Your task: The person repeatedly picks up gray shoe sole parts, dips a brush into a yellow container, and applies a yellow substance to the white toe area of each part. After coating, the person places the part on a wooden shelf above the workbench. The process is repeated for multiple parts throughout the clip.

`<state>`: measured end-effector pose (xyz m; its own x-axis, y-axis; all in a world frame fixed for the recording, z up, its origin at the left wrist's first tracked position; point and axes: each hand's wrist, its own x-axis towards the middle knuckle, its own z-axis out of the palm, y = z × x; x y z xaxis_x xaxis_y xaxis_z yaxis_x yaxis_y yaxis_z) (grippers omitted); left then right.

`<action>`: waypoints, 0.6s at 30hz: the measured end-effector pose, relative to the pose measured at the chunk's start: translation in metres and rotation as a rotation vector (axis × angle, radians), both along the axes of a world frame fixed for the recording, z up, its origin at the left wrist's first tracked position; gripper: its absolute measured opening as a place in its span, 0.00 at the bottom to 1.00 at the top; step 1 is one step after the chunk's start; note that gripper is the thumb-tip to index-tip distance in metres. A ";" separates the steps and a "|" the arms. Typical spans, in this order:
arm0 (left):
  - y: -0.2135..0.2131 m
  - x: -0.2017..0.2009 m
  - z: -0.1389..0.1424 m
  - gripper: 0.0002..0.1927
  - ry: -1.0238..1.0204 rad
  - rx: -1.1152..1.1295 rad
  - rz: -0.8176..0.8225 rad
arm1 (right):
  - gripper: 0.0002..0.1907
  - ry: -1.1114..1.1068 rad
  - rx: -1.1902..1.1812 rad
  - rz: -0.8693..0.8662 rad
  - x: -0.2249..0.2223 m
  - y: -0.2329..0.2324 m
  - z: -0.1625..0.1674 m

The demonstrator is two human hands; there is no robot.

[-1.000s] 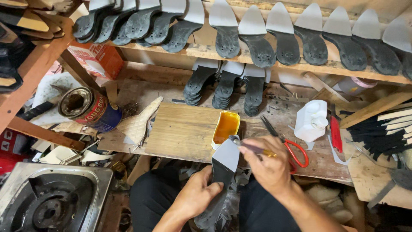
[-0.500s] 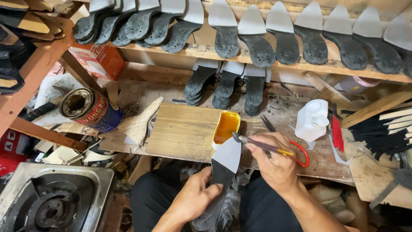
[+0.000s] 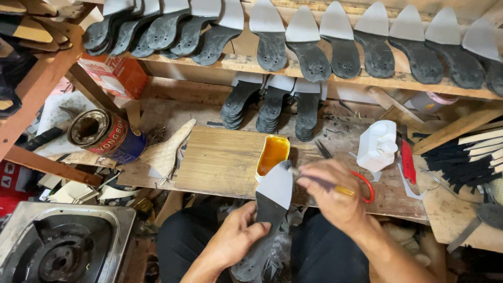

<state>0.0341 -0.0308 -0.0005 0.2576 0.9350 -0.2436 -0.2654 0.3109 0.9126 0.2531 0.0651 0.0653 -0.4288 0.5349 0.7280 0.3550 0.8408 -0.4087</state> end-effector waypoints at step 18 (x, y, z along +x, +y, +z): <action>0.003 0.005 -0.008 0.16 0.033 0.020 0.028 | 0.08 -0.171 -0.098 -0.033 -0.006 -0.015 0.006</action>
<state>0.0393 -0.0282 -0.0081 0.2236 0.9464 -0.2332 -0.2429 0.2858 0.9270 0.2466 0.0501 0.0717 -0.5232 0.6151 0.5899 0.4528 0.7870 -0.4190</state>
